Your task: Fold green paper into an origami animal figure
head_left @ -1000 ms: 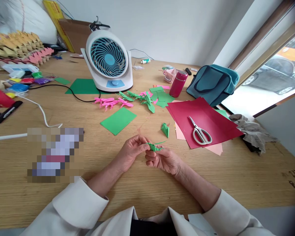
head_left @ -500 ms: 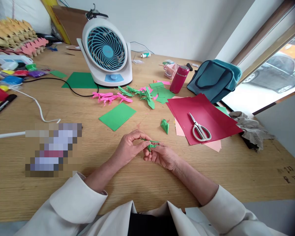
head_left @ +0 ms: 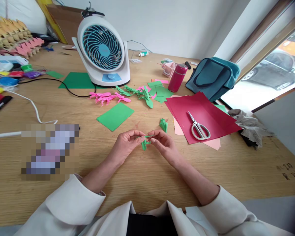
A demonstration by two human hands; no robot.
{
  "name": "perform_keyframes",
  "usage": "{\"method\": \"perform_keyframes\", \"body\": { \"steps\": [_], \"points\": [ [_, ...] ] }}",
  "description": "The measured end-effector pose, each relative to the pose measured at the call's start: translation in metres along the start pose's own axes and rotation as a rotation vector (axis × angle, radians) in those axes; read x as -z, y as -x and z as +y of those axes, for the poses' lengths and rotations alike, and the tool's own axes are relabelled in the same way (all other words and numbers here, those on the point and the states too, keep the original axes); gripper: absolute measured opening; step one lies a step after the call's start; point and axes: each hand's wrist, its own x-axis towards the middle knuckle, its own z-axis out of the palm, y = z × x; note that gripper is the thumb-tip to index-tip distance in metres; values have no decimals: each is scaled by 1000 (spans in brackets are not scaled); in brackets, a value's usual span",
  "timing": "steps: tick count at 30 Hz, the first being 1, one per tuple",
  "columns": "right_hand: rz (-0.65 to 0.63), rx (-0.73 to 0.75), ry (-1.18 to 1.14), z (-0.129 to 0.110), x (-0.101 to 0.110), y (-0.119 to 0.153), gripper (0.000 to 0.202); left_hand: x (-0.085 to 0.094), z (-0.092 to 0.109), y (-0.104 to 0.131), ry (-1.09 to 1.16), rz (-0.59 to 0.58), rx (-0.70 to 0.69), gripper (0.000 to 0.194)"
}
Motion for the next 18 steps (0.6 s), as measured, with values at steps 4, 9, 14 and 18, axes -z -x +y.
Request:
{"method": "perform_keyframes", "body": {
  "steps": [4, 9, 14, 18],
  "points": [
    [31, 17, -35, 9, -4, -1, 28, -2, -1, 1, 4, -7, 5, 29],
    [51, -6, -58, 6, -5, -3, 28, -2, -2, 1, -3, -23, 15, 32],
    [57, -6, -47, 3, -5, -3, 31, -2, -3, 1, -7, -36, 6, 32],
    [39, 35, -18, 7, -4, -2, 27, -2, -4, 2, -63, -49, -27, 29]
  ]
}}
